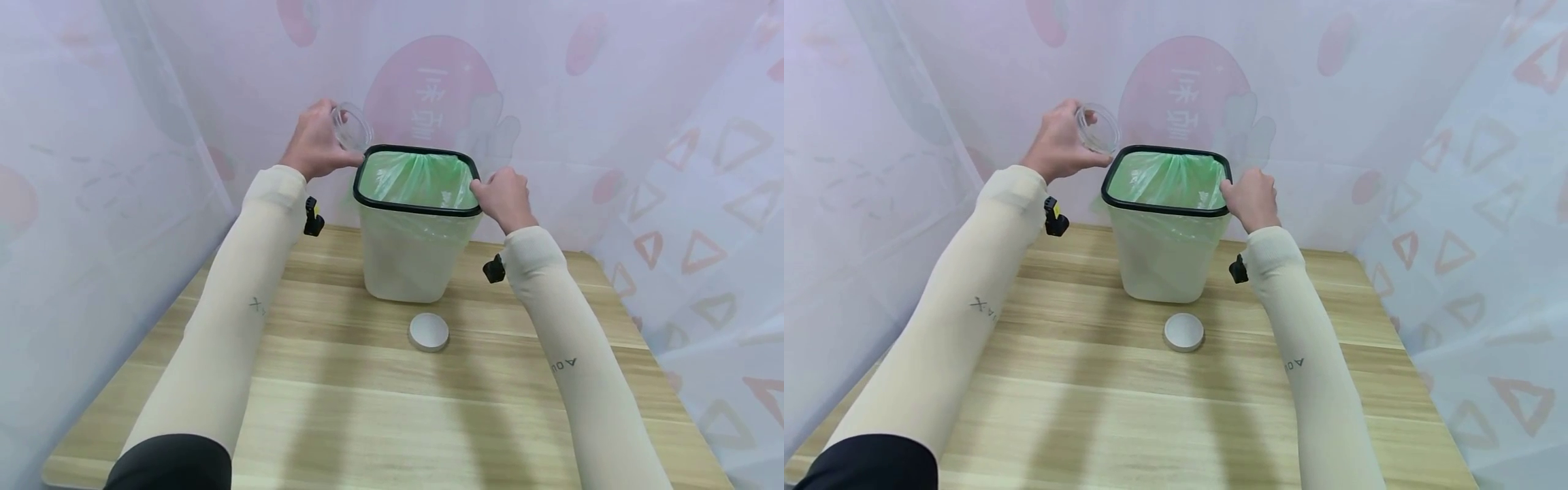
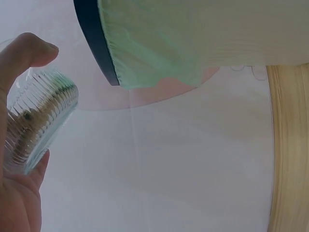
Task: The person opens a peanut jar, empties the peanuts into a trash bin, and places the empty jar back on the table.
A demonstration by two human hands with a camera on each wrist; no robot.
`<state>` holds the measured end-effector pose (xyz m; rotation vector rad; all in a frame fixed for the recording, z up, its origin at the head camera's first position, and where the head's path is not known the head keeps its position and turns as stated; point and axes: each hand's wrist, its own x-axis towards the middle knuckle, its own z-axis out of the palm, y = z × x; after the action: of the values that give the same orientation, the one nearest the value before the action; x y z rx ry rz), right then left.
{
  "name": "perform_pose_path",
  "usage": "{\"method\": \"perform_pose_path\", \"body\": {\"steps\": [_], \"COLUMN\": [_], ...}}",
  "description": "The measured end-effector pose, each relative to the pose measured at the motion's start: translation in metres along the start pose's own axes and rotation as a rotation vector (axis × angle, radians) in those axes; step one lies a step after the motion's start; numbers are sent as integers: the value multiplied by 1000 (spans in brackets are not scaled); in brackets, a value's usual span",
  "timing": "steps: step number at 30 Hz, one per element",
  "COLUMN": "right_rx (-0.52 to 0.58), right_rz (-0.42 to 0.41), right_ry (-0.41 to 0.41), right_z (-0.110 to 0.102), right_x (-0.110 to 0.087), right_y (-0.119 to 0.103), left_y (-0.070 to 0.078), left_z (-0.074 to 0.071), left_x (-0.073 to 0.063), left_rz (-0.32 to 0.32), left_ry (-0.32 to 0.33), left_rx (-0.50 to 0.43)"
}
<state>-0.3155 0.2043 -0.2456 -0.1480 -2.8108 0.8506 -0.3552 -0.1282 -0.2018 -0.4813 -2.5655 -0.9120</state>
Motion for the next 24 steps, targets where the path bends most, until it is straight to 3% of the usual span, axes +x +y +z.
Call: {"method": "perform_pose_path", "body": {"steps": [11, 24], "right_rx": [-18, -18], "right_rz": [5, 22], "right_ry": [5, -6], "right_z": [1, 1], "right_x": [0, 0], "right_y": [-1, -1], "left_y": [7, 20], "left_z": [-2, 0], "left_x": [6, 6], "left_rz": [91, 145], "left_ry": [-28, -68], "left_rx": [109, 236]}}
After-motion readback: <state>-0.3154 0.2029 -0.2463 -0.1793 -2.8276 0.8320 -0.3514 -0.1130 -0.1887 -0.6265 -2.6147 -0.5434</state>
